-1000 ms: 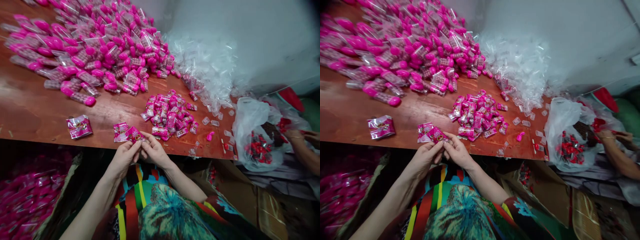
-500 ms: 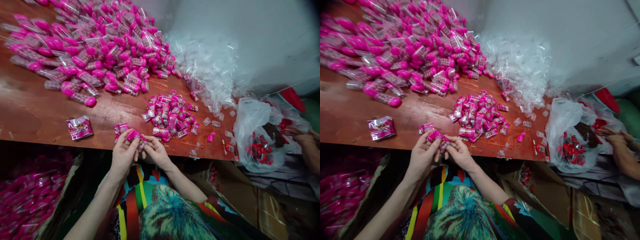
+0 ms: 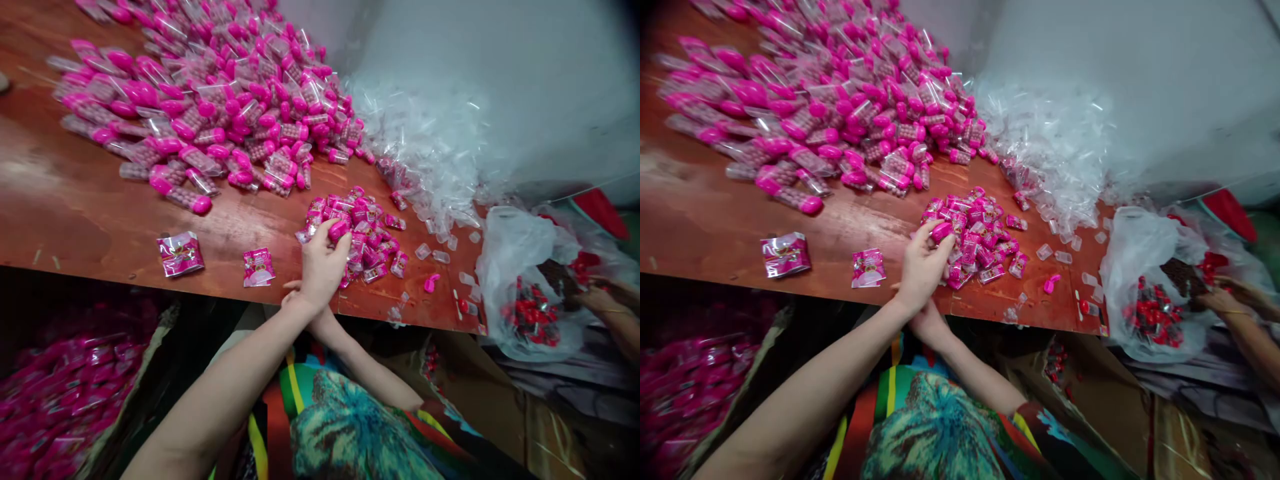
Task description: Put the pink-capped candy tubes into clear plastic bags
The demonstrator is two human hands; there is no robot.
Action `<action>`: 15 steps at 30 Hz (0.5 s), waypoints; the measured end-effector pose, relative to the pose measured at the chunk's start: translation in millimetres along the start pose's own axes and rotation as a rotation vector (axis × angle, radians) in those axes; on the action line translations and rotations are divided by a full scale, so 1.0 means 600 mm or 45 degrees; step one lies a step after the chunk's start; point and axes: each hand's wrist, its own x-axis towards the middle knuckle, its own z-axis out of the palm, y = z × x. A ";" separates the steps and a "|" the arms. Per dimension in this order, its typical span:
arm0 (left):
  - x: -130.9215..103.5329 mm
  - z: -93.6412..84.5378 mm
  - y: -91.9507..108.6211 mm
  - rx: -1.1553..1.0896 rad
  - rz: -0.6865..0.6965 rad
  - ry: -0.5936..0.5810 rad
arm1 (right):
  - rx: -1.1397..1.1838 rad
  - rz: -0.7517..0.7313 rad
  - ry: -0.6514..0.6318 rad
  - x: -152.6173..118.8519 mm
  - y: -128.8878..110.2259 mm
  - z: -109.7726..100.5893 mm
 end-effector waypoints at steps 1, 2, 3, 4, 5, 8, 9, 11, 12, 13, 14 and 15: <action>0.008 0.010 -0.003 0.052 0.020 -0.012 | -0.114 0.014 -0.061 0.006 0.000 0.006; 0.016 0.017 -0.006 0.099 0.046 -0.019 | -0.257 0.007 -0.096 0.013 -0.001 0.012; 0.023 0.022 -0.008 0.145 0.081 -0.023 | -0.432 -0.042 -0.096 0.023 -0.004 0.018; 0.031 0.025 -0.010 0.194 0.121 -0.026 | -0.635 -0.130 -0.084 0.034 -0.009 0.023; 0.039 0.028 -0.011 0.252 0.161 -0.035 | -0.837 -0.236 -0.077 0.046 -0.015 0.029; 0.059 0.035 -0.015 0.493 0.216 -0.159 | -1.343 -0.466 -0.059 0.082 -0.030 0.047; 0.062 0.038 -0.016 0.576 0.198 -0.230 | -1.492 -0.487 -0.031 0.091 -0.033 0.054; 0.060 0.040 -0.017 0.674 0.145 -0.365 | -1.756 -0.503 0.089 0.104 -0.035 0.067; 0.053 0.038 -0.016 0.669 0.129 -0.400 | -1.856 -0.509 0.155 0.108 -0.034 0.073; 0.043 0.033 -0.013 0.618 0.106 -0.391 | -1.931 -0.518 0.205 0.110 -0.032 0.077; 0.031 0.025 -0.008 0.540 0.084 -0.348 | -1.987 -0.534 0.229 0.112 -0.029 0.079; 0.016 0.013 -0.001 0.441 0.038 -0.271 | -2.006 -0.551 0.222 0.113 -0.026 0.080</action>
